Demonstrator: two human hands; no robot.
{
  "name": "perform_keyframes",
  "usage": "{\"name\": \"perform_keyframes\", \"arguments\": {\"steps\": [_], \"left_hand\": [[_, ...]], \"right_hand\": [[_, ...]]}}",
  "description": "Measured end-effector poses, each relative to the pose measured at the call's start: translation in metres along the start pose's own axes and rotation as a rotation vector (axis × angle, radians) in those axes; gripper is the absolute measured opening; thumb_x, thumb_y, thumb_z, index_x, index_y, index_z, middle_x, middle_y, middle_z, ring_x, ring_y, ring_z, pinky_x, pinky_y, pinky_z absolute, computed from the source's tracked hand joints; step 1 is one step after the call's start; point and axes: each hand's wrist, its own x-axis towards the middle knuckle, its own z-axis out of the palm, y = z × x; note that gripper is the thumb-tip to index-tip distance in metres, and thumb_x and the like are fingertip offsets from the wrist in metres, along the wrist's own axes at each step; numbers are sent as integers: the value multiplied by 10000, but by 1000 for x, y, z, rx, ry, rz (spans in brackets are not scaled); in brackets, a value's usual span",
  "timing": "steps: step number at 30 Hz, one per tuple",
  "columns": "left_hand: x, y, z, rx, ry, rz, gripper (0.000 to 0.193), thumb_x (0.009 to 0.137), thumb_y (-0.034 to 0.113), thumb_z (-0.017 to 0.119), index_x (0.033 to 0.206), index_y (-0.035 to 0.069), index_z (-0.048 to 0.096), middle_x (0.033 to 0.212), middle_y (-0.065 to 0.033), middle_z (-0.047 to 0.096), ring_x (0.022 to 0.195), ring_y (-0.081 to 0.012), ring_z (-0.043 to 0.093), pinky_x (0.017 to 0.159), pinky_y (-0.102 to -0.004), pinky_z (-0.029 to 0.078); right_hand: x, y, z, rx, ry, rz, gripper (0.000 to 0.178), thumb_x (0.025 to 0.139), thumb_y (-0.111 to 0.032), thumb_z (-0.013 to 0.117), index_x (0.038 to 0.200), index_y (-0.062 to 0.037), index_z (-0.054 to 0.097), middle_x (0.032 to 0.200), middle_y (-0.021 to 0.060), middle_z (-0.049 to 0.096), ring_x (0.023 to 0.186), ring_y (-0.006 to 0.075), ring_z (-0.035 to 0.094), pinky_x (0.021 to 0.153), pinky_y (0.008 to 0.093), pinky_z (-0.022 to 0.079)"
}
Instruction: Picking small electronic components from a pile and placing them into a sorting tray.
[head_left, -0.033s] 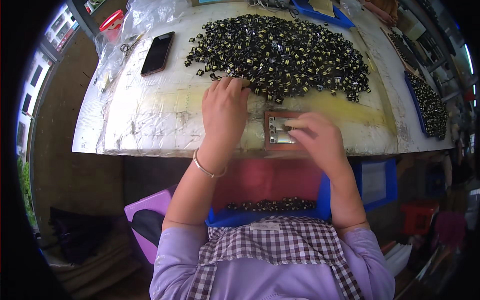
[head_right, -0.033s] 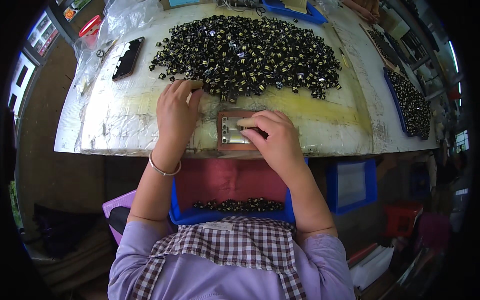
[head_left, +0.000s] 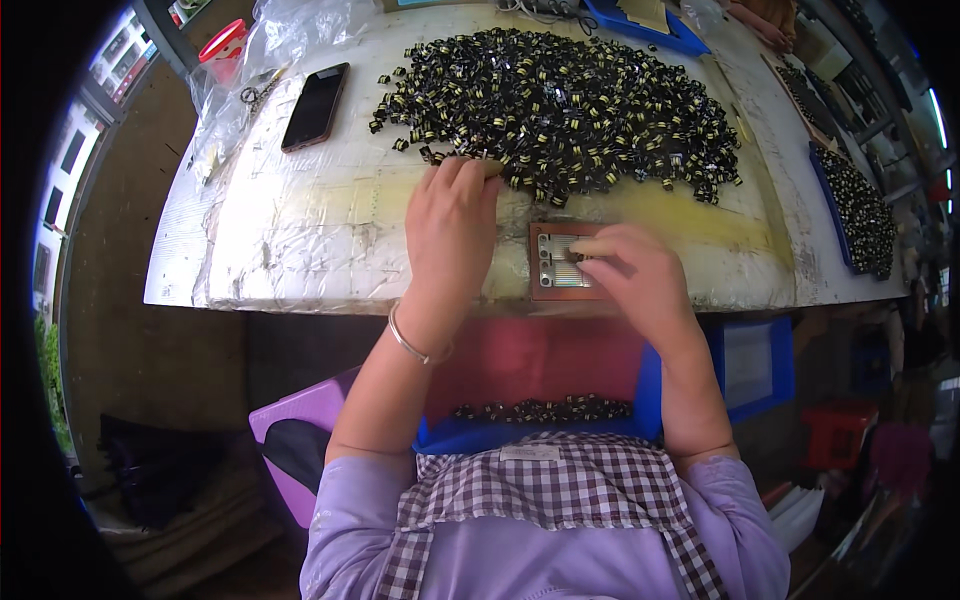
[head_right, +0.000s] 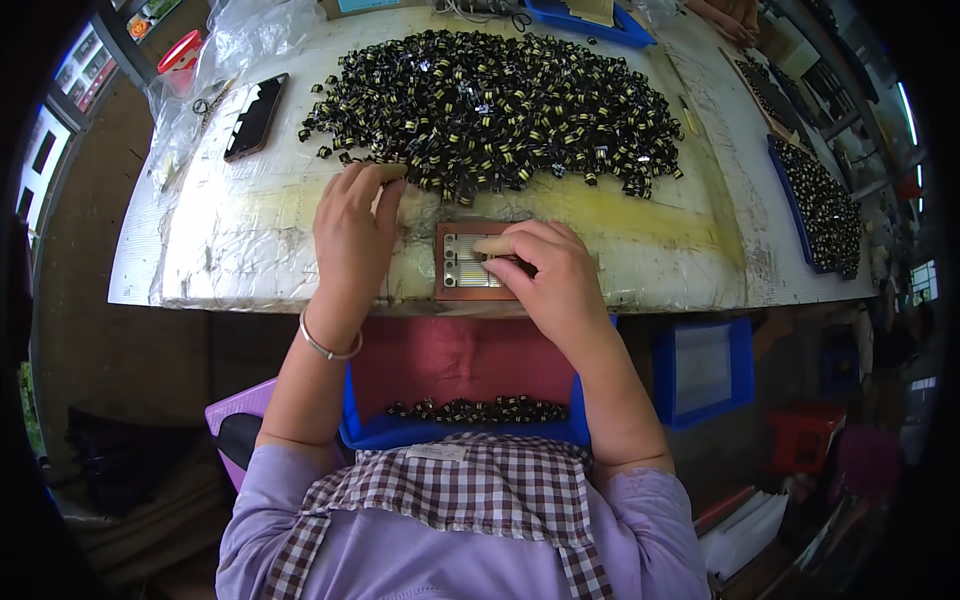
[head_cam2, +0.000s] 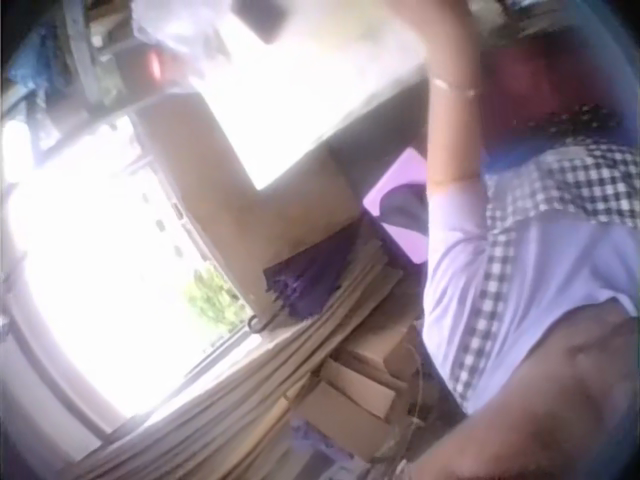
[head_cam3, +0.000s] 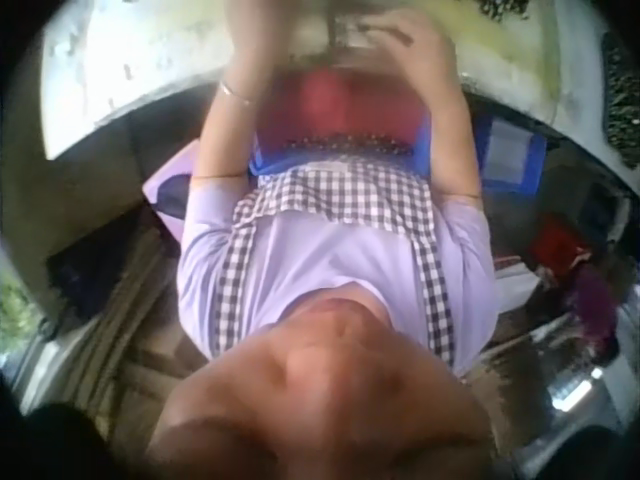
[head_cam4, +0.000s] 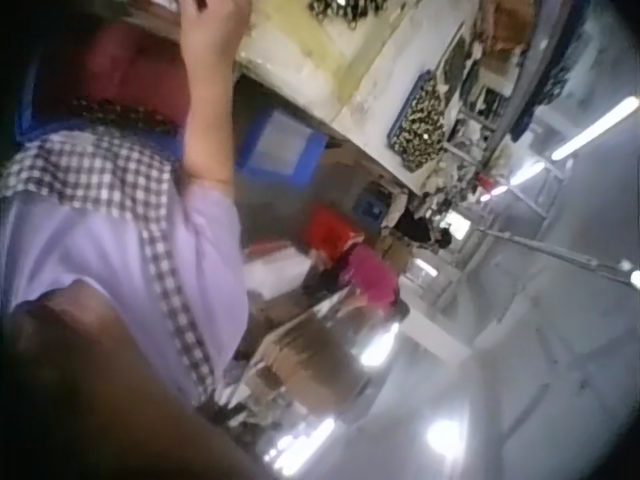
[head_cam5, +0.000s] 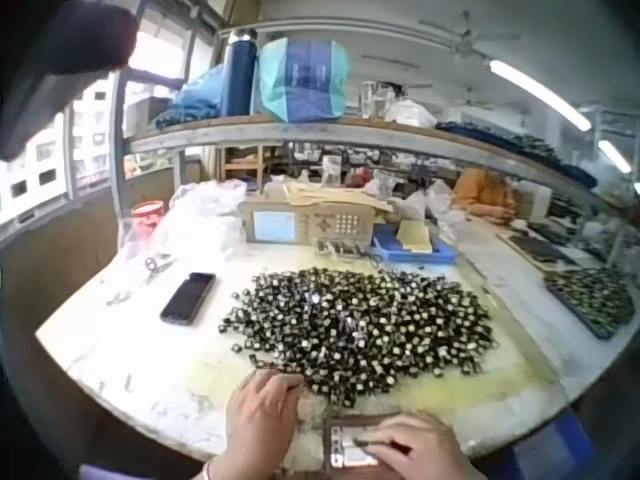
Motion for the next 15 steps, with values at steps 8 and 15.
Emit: {"name": "perform_keyframes", "arguments": {"steps": [8, 15], "left_hand": [[-32, 28, -7, -345, -117, 8, 122, 807, 81, 702, 925, 47, 697, 859, -106, 645, 800, -297, 603, 714, -383, 486], [-37, 27, -14, -195, -156, -71, 140, 770, 114, 741, 785, 36, 626, 771, -96, 621, 764, -300, 584, 677, -399, 472]], "right_hand": [[23, 3, -8, 0, -19, 53, 145, 796, -100, 722, 935, -60, 715, 897, 81, 666, 863, 211, 636, 792, 328, 494], [25, 24, 8, -307, 383, -166, 138, 780, -68, 727, 891, -70, 644, 850, 78, 652, 792, 272, 628, 716, 383, 502]]}}
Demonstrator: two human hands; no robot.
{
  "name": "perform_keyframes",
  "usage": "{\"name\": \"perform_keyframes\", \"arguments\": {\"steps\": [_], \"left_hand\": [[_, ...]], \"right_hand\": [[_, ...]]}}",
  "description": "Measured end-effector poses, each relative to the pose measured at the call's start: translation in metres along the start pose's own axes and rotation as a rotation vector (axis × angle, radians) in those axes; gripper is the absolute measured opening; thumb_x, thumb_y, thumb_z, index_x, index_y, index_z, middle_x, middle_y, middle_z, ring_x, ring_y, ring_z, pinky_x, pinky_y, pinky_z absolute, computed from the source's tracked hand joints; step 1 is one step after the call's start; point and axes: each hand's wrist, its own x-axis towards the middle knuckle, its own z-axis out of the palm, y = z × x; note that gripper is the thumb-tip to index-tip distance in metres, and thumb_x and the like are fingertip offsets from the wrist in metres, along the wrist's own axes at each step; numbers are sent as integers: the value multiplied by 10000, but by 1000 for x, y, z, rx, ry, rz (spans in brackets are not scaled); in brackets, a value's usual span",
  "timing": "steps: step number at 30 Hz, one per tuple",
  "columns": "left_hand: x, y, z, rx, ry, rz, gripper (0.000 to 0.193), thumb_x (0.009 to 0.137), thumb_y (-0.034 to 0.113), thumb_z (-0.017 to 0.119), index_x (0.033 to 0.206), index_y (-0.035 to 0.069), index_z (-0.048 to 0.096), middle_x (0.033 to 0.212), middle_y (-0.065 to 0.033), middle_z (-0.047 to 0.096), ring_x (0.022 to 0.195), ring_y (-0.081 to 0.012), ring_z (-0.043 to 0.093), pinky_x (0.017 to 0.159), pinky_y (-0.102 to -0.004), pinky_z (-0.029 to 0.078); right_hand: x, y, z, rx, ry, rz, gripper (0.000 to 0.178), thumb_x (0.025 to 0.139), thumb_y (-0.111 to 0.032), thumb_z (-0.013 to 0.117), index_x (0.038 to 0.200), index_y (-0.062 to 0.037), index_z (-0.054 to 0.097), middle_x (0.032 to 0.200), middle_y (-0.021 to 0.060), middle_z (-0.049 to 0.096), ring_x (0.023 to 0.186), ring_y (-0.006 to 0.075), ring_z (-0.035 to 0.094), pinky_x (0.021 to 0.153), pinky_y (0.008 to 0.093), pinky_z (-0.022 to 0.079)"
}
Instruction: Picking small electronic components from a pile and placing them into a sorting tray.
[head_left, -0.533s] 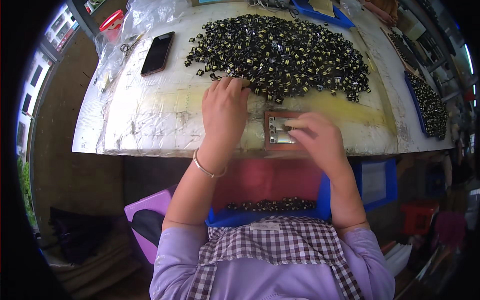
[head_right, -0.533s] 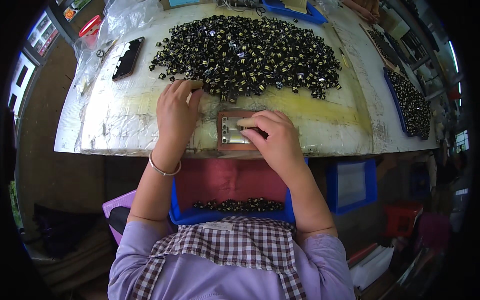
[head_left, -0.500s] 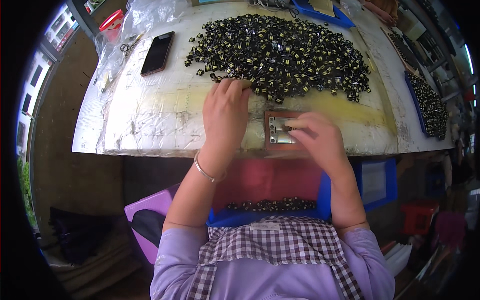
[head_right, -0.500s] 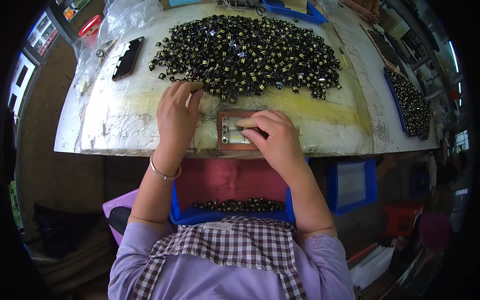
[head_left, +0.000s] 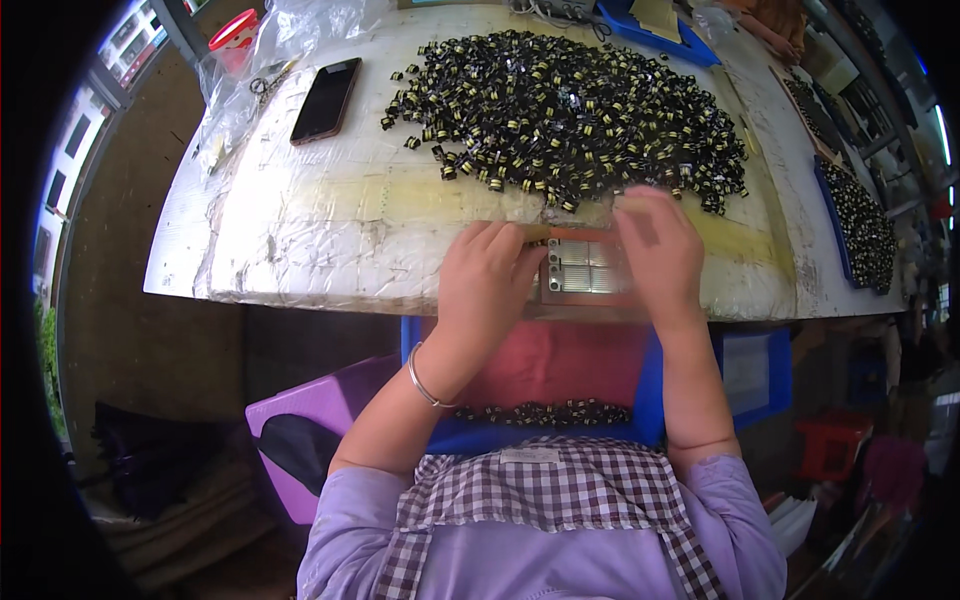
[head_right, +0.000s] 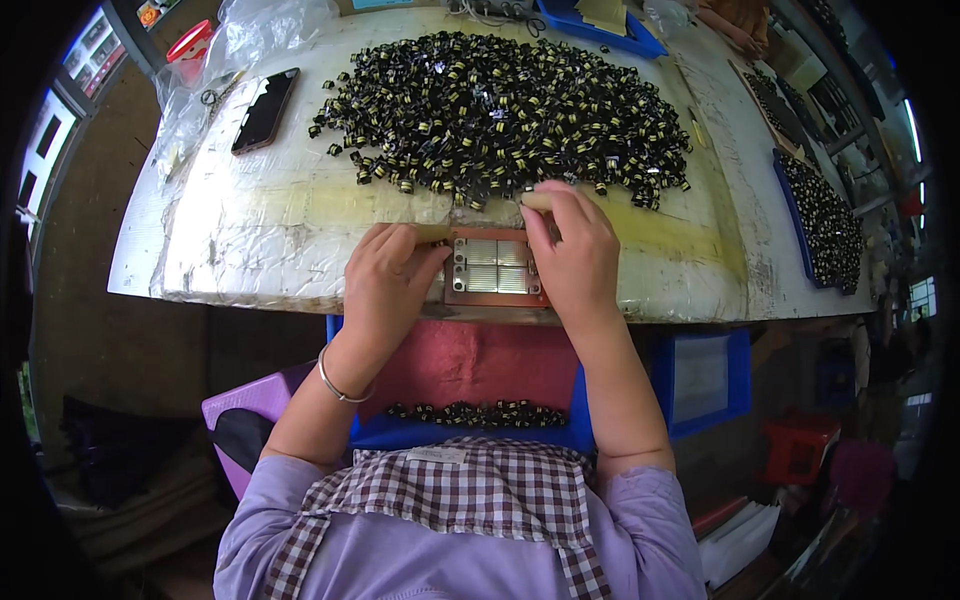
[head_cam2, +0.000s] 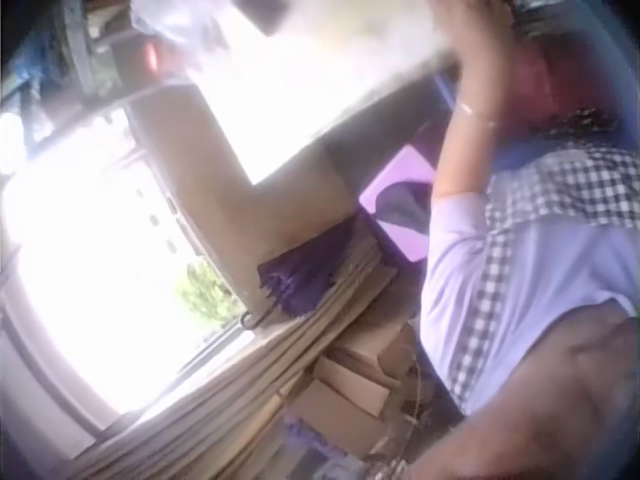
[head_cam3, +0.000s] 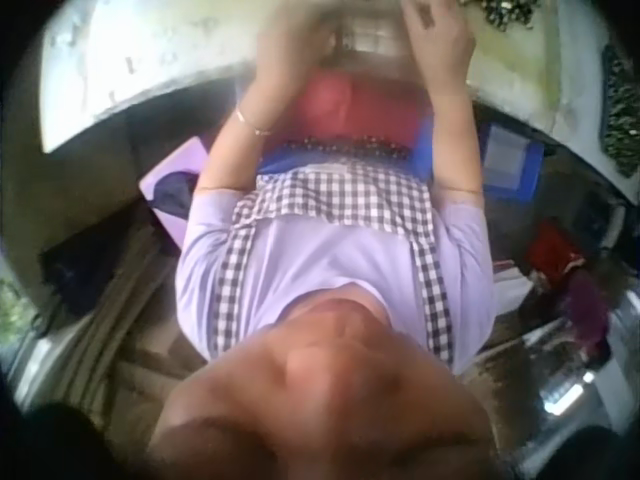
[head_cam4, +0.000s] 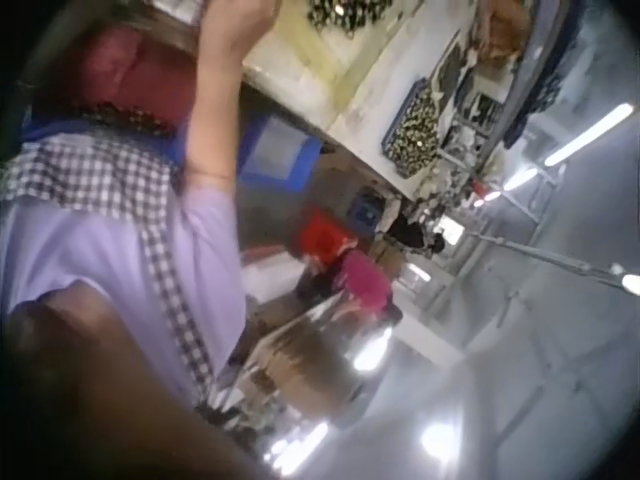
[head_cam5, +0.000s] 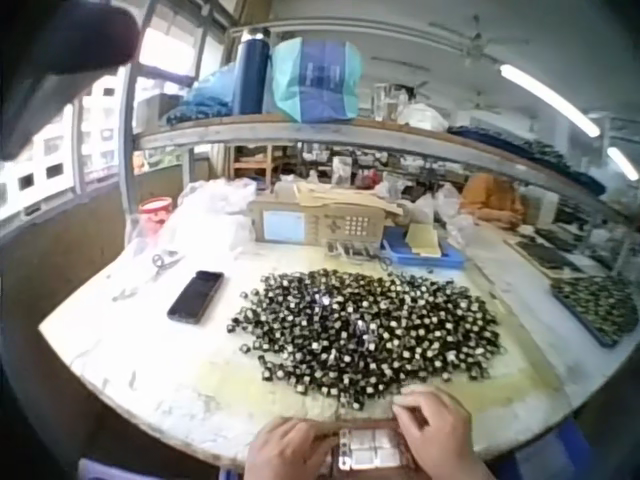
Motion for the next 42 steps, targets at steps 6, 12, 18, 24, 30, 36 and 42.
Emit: {"name": "perform_keyframes", "arguments": {"steps": [6, 12, 18, 24, 30, 36, 42], "left_hand": [[5, 6, 20, -141, -102, 232, 192, 768, 107, 725, 959, 96, 710, 828, -65, 652, 776, -262, 594, 717, -376, 486], [5, 19, 26, -33, -69, 271, 167, 769, 123, 726, 935, 100, 711, 838, -53, 654, 775, -252, 595, 720, -372, 489], [2, 11, 22, -163, -128, 186, 150, 787, 132, 707, 935, 110, 707, 904, -37, 669, 812, -242, 603, 738, -366, 491], [2, 23, 22, -21, -91, 228, 154, 804, 148, 695, 954, 112, 703, 985, -20, 673, 862, -242, 617, 755, -365, 488], [0, 22, 23, -48, -68, 206, 164, 807, 147, 691, 967, 115, 703, 966, -24, 671, 871, -240, 622, 752, -361, 489], [2, 19, 21, -57, -56, 250, 157, 803, 128, 695, 957, 107, 708, 946, -41, 674, 845, -248, 627, 745, -366, 500], [15, 13, -2, -233, -38, 134, 83, 820, 130, 693, 894, 92, 689, 834, -69, 646, 778, -279, 620, 681, -385, 507]], "right_hand": [[-7, -10, -6, 31, -149, 210, 140, 818, -64, 697, 953, -74, 660, 927, 110, 671, 852, 300, 646, 768, 367, 512], [-6, -2, -1, 34, -92, 32, 153, 790, -34, 690, 920, -63, 615, 840, 77, 625, 779, 272, 606, 718, 388, 489], [-6, -19, -22, 105, -152, 259, 198, 802, -21, 679, 991, -68, 642, 881, 99, 627, 776, 296, 614, 723, 381, 500], [-9, -16, -25, 159, -281, 78, 267, 760, 38, 677, 1003, -71, 679, 925, 104, 646, 833, 283, 623, 747, 350, 509], [-14, -13, -23, 201, -283, 115, 315, 784, 43, 649, 1065, -85, 708, 965, 111, 662, 884, 281, 630, 774, 339, 506], [-12, -12, -22, 211, -285, 115, 301, 786, 35, 658, 1062, -76, 708, 966, 111, 678, 899, 267, 636, 798, 334, 504], [-18, -20, -30, 392, -403, 253, 242, 786, 40, 667, 1010, -44, 704, 963, 89, 689, 922, 229, 646, 835, 323, 493]]}}
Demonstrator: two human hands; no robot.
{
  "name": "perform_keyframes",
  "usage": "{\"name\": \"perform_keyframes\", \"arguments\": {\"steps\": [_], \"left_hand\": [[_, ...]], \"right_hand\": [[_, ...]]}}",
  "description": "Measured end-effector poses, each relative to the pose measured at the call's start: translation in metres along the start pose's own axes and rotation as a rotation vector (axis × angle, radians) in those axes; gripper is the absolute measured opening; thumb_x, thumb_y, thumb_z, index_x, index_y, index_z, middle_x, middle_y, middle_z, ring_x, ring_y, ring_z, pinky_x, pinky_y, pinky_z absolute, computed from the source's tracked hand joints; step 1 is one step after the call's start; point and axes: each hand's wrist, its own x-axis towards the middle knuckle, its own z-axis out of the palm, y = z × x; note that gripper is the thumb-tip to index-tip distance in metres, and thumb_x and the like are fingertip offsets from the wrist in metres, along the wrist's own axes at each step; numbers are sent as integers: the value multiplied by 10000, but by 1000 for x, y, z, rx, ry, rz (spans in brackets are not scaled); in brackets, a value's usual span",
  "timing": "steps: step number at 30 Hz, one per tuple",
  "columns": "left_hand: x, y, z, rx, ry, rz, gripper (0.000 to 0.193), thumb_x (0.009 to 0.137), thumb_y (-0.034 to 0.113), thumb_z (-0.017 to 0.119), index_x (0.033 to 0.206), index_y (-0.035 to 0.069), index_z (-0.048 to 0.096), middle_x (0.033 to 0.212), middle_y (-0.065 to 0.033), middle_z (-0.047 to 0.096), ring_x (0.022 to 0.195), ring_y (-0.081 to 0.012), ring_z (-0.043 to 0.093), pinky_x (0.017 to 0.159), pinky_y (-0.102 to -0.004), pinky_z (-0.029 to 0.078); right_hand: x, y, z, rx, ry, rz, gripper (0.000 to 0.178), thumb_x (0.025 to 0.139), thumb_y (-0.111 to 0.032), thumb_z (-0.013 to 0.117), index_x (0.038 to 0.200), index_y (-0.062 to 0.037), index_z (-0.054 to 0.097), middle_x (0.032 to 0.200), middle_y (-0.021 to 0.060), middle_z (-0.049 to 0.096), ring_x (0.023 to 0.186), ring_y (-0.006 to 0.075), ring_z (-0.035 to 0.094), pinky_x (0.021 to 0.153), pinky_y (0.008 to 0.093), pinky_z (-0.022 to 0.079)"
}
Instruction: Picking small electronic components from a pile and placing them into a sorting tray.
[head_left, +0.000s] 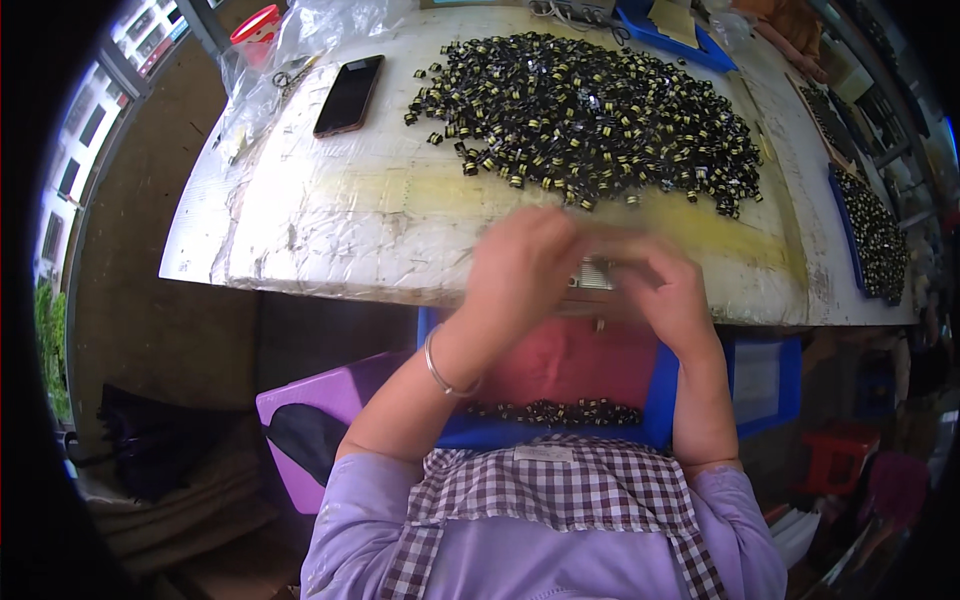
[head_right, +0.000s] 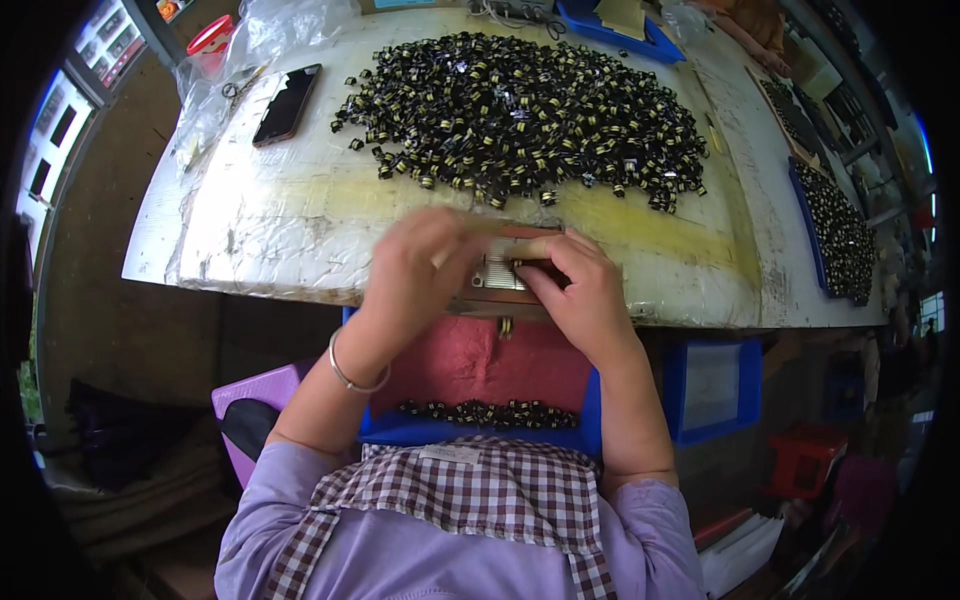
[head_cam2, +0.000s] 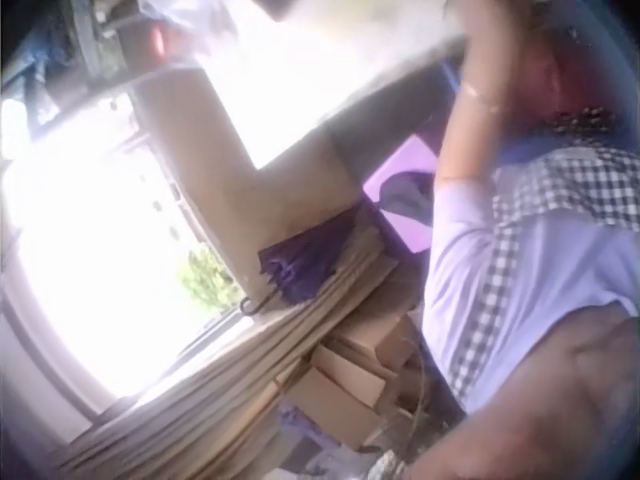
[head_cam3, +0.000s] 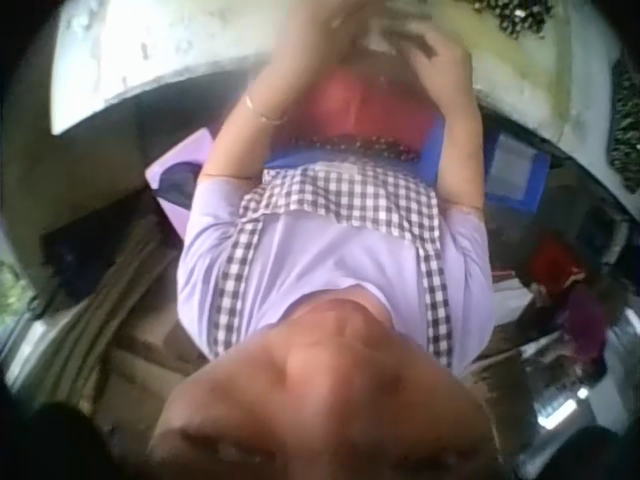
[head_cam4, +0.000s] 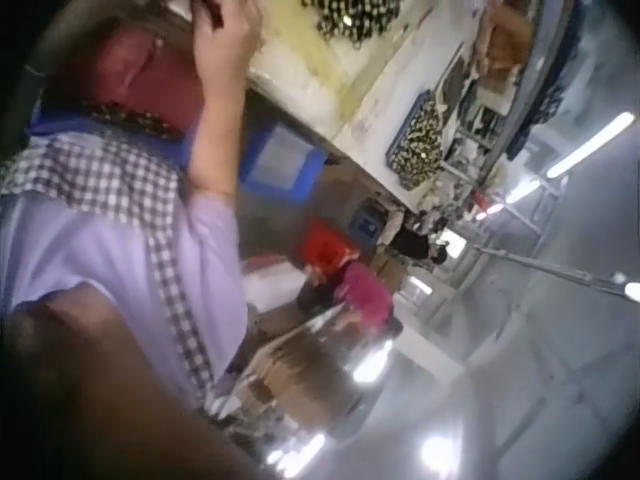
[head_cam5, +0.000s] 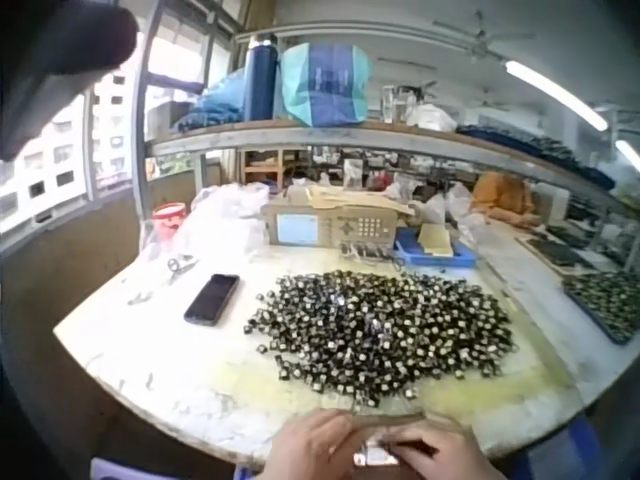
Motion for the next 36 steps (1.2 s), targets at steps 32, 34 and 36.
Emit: {"name": "perform_keyframes", "arguments": {"steps": [32, 34, 36], "left_hand": [[-3, -31, -4, 360, 68, -220, 122, 788, 108, 713, 876, 59, 645, 832, -79, 626, 809, -285, 592, 721, -393, 477], [-5, -30, -3, 294, 82, -179, 134, 797, 111, 701, 910, 63, 648, 848, -85, 620, 816, -288, 583, 726, -391, 476], [-4, -29, -2, 232, 94, -144, 151, 805, 115, 690, 943, 67, 652, 865, -91, 615, 822, -292, 573, 730, -390, 475]], "right_hand": [[8, 2, -4, 36, -95, -126, 179, 779, 0, 708, 955, -33, 711, 922, 92, 669, 894, 220, 628, 805, 309, 485], [11, 1, -8, 70, -136, -124, 171, 783, -13, 713, 953, -32, 712, 927, 95, 671, 907, 218, 629, 812, 312, 484], [14, 0, -6, 99, -33, 86, 178, 788, -41, 721, 965, -45, 701, 940, 98, 668, 921, 223, 635, 822, 319, 487]]}}
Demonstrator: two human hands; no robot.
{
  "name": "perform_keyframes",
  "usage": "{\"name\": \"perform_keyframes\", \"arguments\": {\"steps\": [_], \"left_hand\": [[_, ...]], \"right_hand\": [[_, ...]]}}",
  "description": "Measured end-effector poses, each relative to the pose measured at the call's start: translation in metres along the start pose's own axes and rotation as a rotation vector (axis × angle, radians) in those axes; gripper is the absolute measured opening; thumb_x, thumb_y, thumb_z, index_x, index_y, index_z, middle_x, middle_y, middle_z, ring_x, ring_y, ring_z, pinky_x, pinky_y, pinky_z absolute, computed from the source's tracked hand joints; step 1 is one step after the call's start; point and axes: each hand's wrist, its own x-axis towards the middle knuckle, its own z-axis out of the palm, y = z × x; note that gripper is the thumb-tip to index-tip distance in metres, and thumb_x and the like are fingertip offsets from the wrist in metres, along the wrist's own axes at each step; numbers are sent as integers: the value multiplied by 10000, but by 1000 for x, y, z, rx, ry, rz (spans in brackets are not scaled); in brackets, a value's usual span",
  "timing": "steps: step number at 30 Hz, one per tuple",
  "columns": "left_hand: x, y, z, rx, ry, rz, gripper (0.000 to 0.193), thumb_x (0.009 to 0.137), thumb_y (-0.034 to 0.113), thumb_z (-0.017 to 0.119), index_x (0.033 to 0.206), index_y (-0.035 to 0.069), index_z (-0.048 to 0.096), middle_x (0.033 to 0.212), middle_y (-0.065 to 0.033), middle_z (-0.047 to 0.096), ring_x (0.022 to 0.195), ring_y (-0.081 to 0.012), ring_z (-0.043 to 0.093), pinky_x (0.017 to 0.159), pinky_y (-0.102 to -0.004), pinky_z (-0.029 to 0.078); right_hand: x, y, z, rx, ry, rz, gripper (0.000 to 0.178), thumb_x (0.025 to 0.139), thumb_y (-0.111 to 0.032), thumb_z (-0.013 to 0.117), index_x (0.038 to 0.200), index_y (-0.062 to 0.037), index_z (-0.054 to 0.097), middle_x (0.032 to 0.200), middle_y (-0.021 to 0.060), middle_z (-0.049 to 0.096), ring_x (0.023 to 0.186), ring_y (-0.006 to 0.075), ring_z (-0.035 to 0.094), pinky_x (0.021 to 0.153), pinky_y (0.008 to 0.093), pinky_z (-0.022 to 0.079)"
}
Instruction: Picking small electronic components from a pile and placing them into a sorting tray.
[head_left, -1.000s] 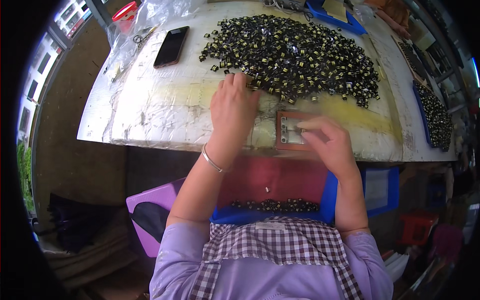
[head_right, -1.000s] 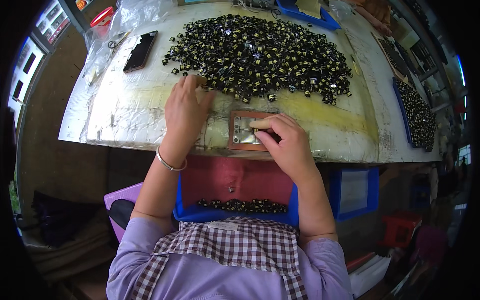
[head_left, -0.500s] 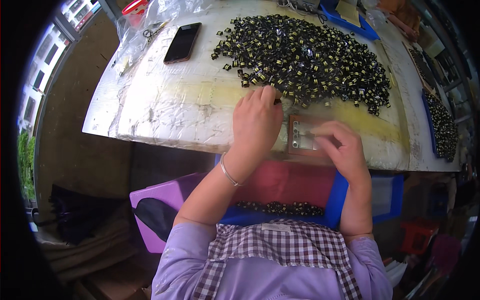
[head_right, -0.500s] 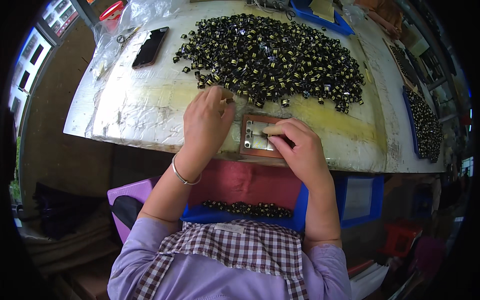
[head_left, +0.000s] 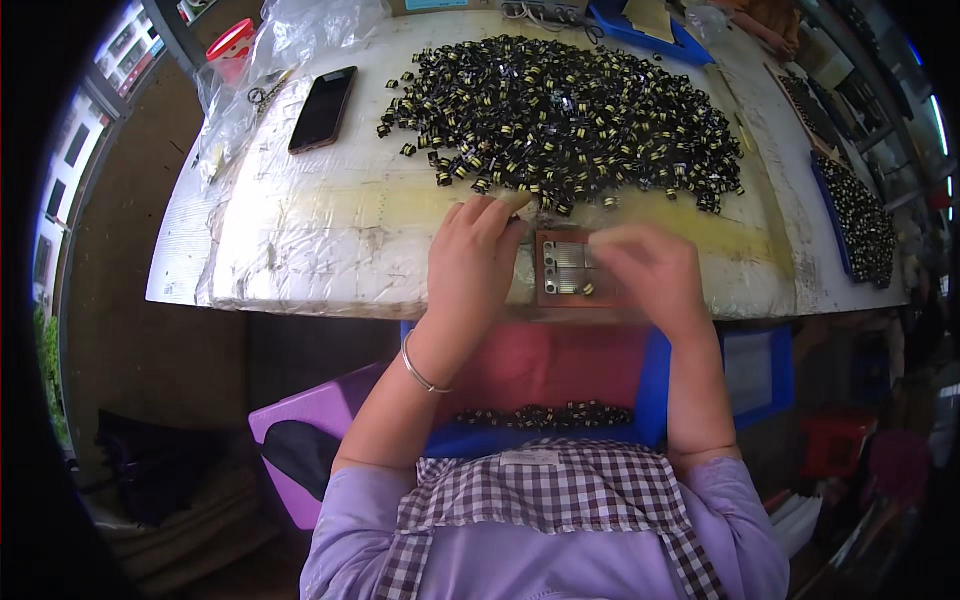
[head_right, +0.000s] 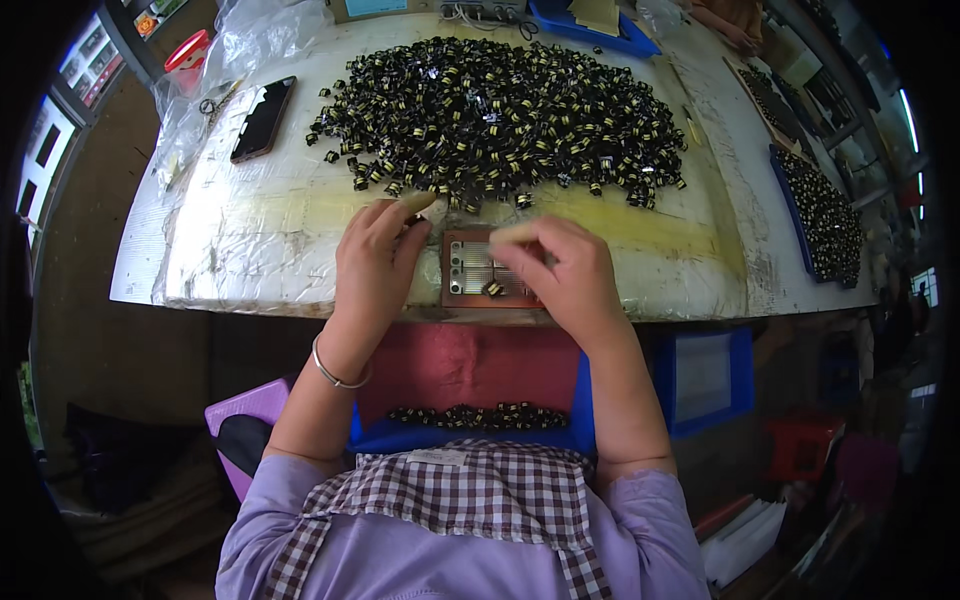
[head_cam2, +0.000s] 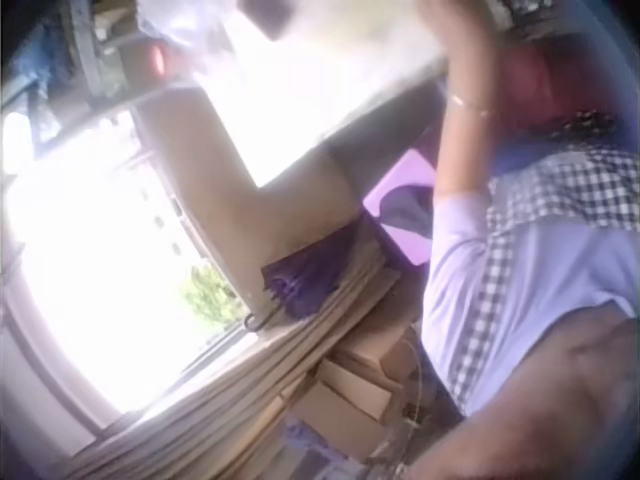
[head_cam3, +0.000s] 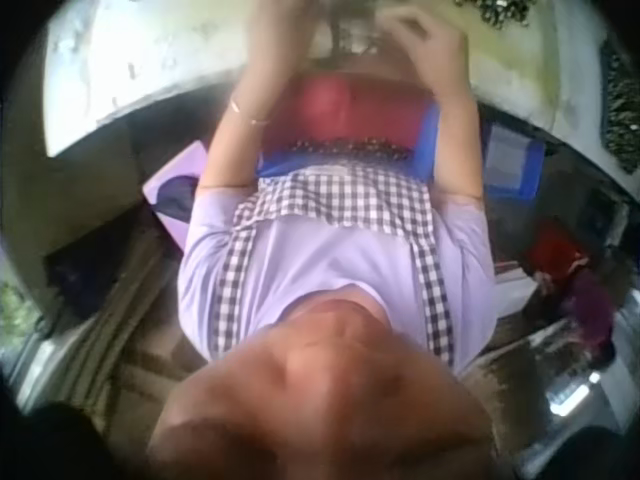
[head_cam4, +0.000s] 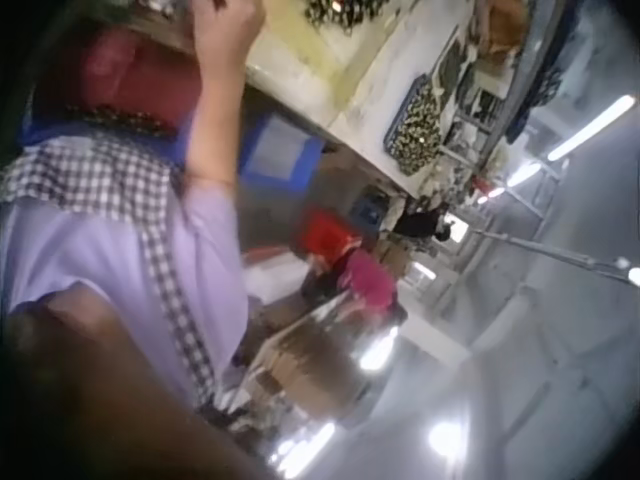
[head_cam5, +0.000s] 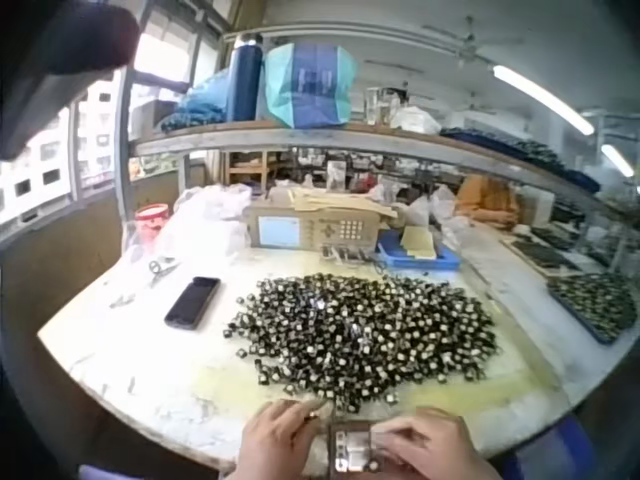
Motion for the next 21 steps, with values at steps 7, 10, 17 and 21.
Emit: {"name": "perform_keyframes", "arguments": {"steps": [7, 10, 17, 21], "left_hand": [[-5, 1, -9, 18, -49, 40, 139, 778, 113, 721, 890, 58, 660, 806, -89, 635, 794, -293, 590, 706, -393, 481], [-4, 11, -10, -4, -78, 14, 169, 746, 122, 760, 840, 45, 642, 786, -95, 635, 767, -297, 590, 690, -398, 482], [-6, 22, 17, -195, -201, 221, 131, 745, 125, 716, 853, 77, 659, 782, -71, 616, 778, -279, 574, 709, -397, 489], [-8, 23, 21, -229, -217, 200, 119, 752, 133, 711, 849, 83, 662, 790, -57, 608, 783, -269, 572, 724, -390, 486]], "right_hand": [[20, 17, 19, -361, 349, -143, 235, 797, -76, 716, 1023, -110, 663, 889, 59, 640, 785, 227, 612, 742, 339, 491], [8, 22, 19, -381, 297, -126, 207, 815, -61, 688, 1021, -85, 673, 875, 75, 635, 788, 235, 613, 732, 336, 489], [4, 17, 16, -328, 264, -175, 148, 884, -97, 649, 1021, -60, 691, 868, 94, 619, 784, 300, 597, 719, 366, 488], [0, 19, 10, -279, 255, -201, 217, 861, -49, 639, 1074, -33, 681, 908, 119, 639, 840, 248, 627, 752, 319, 490]]}}
